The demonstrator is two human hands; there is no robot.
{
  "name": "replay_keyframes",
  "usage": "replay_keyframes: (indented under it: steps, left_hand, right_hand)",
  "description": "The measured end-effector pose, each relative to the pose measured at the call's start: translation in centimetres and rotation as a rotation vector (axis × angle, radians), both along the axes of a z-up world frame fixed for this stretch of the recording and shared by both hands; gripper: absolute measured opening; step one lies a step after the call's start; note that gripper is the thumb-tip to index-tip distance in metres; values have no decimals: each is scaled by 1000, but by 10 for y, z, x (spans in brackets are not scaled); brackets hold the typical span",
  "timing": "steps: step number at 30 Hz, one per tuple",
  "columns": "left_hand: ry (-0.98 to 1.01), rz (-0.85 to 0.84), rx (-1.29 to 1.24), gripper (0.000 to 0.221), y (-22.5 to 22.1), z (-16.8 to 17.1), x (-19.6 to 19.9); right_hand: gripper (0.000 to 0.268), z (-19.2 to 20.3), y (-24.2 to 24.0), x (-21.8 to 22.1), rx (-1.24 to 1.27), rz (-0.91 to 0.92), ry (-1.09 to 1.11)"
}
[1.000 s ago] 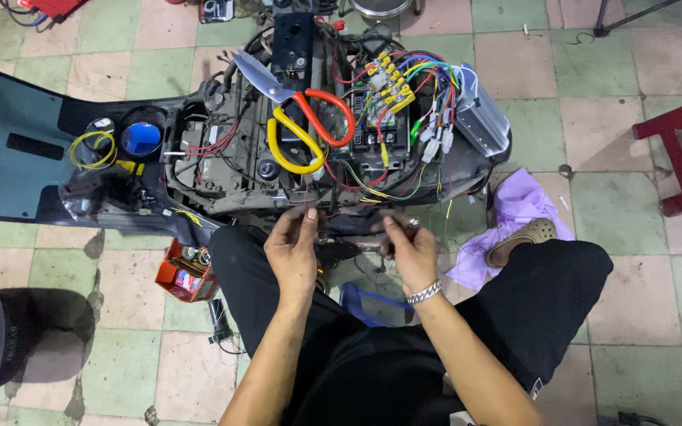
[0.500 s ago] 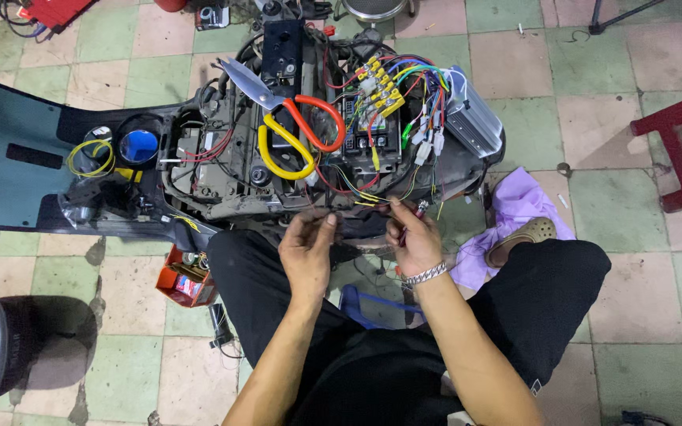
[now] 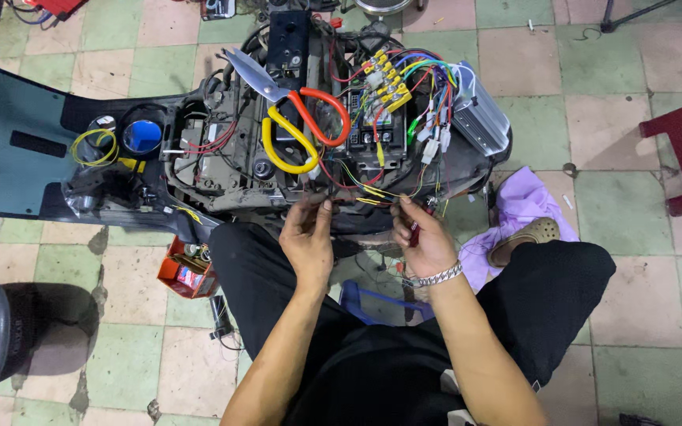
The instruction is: The person works on the internal wiring and electrical components of a disassembled electric scooter using pliers and by hand.
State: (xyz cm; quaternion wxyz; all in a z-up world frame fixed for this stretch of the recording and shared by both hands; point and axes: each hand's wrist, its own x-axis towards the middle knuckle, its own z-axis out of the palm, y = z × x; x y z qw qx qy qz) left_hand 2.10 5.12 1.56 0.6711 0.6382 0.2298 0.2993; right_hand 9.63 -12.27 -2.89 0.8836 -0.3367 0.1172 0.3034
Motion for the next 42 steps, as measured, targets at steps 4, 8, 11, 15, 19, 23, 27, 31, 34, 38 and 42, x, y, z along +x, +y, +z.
replay_keyframes:
  steps: [4,8,11,15,19,23,27,31,34,38,42]
  left_hand:
    - [31,38,-11,17,6,-2,-5]
    - [-41,88,-30,22,23,-9,-16]
    - [1,-50,-20,16,38,-9,-30]
    - [193,-160,26,18,33,3,-45]
    - [377,-282,109,18,21,15,-46]
    - [358,-313,433,17,29,28,-41]
    - [302,-375,770,19,33,34,-41]
    - [308,-394,922,22,29,34,-34]
    - [338,-423,865,19,23,36,-34]
    - [341,-406,757,20,23,32,-35]
    - [379,-372,763,19,26,26,-33]
  right_hand:
    - [16,-12,-4,4,28,13,16]
    - [15,-21,-10,11,70,-79,34]
    - [16,-16,-7,11,43,-100,18]
    - [29,12,4,-7,-336,109,-147]
    - [28,42,41,-25,-603,245,-513]
    - [32,78,73,-18,-1051,168,-828]
    - [41,106,97,-12,-1236,56,-1002]
    - [47,92,113,-1,-1387,-52,-1097]
    - [36,61,109,12,-1358,-150,-1142]
    - [30,31,83,24,-1017,43,-807]
    - [29,23,71,32,-782,117,-786]
